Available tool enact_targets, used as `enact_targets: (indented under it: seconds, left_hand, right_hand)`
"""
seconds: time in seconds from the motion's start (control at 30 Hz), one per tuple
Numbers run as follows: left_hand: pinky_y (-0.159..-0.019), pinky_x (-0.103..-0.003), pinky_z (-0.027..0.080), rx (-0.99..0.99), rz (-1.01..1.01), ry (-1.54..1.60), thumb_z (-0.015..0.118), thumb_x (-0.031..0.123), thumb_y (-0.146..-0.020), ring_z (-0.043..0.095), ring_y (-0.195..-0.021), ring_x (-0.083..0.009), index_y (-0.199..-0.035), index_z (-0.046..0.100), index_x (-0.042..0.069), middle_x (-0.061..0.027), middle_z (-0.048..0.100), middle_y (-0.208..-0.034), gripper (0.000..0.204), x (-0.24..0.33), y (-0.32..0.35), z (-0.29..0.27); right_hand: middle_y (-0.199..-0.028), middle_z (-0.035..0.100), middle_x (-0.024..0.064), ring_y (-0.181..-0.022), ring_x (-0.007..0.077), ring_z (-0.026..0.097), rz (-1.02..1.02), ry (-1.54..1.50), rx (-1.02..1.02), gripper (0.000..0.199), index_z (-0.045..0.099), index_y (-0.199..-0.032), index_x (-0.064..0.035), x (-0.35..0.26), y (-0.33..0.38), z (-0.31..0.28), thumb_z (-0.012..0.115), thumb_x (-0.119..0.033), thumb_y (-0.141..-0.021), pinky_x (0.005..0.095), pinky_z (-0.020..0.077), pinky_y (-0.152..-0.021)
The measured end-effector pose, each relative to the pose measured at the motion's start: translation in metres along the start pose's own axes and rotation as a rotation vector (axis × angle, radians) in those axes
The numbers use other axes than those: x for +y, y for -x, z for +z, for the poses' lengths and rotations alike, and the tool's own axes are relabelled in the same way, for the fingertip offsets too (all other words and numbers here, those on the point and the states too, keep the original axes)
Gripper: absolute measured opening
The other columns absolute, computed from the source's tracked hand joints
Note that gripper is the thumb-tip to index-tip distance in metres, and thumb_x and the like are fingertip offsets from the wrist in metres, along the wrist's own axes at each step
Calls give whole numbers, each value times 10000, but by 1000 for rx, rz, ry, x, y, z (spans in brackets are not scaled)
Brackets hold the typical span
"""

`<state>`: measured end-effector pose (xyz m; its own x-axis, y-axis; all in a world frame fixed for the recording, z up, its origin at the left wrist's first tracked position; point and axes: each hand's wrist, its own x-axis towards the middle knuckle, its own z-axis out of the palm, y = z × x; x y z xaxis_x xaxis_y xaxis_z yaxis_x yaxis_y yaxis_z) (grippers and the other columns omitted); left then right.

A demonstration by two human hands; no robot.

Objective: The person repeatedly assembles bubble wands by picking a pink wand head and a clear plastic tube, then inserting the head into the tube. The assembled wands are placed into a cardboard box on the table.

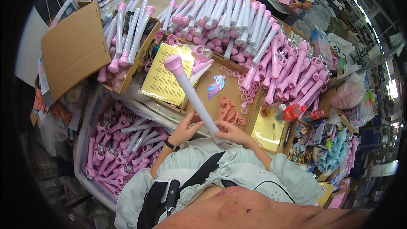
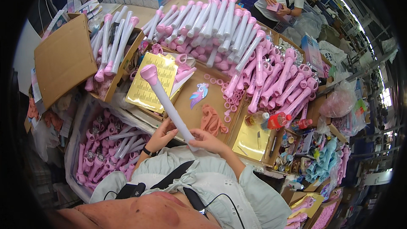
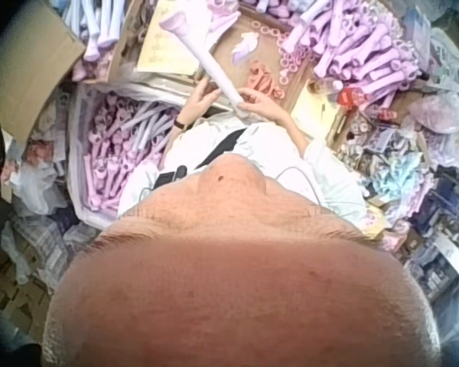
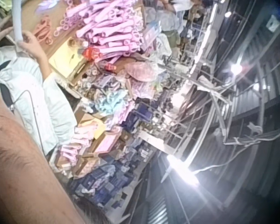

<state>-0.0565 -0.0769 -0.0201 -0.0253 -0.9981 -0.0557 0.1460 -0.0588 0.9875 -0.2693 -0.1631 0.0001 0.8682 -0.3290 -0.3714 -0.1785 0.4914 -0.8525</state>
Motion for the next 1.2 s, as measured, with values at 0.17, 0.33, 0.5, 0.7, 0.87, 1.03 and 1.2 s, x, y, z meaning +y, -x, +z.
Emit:
enact_targets:
  seconds: [0.17,0.33,0.5,0.7,0.87,1.03,1.2]
  left_hand:
    - [-870,-299,445,39,-16,-251,597,83,-851,565,-1010,-162,-1330,370,8,-94,584,-1093,534,10,-3,0]
    - [-859,-295,452,118,-18,-158,607,71,-842,575,-980,-152,-1295,419,6,-79,602,-1062,495,7,-2,6]
    - [-846,-280,455,210,-44,37,607,85,-852,582,-953,-137,-1229,481,-1,-70,616,-1028,407,-7,3,11]
    - [-721,-288,454,387,-10,-314,590,136,-859,595,-809,-177,-960,596,-9,-85,627,-874,176,-5,16,6]
    - [-669,-324,440,491,-2,-614,582,143,-844,571,-743,-288,-830,587,-18,-147,590,-790,161,1,40,1]
    - [-663,-354,439,530,-42,-677,572,151,-843,571,-748,-305,-822,590,-10,-153,586,-790,163,-7,72,2]
    - [-640,-395,427,603,-90,-771,572,151,-834,557,-732,-340,-797,591,1,-163,577,-766,155,-15,97,10]
  right_hand:
    - [-1174,512,55,-1015,130,537,41,46,-64,528,384,-1313,-24,7,-5,-7,618,-176,-865,288,432,-884]
    - [-1176,511,49,-1052,126,508,0,73,-92,536,389,-1311,-29,7,-9,-16,635,-158,-852,289,428,-891]
    - [-1154,525,46,-1035,121,514,43,123,-158,532,397,-1304,-31,1,-14,-19,641,-151,-847,285,437,-875]
    - [-1039,585,43,-936,125,563,18,-24,-152,428,468,-1241,-33,-14,-17,-27,610,-187,-867,277,460,-817]
    - [-951,613,6,-829,90,585,-314,116,180,332,557,-1138,-57,-88,-68,-108,611,-236,-864,240,476,-697]
    - [-814,646,96,-736,182,618,-493,656,770,424,617,-949,37,-190,-152,-216,610,-370,-828,293,486,-652]
    - [-874,635,258,-856,383,622,-333,1116,1163,598,629,-922,49,-244,-206,-272,587,-514,-726,426,480,-773]
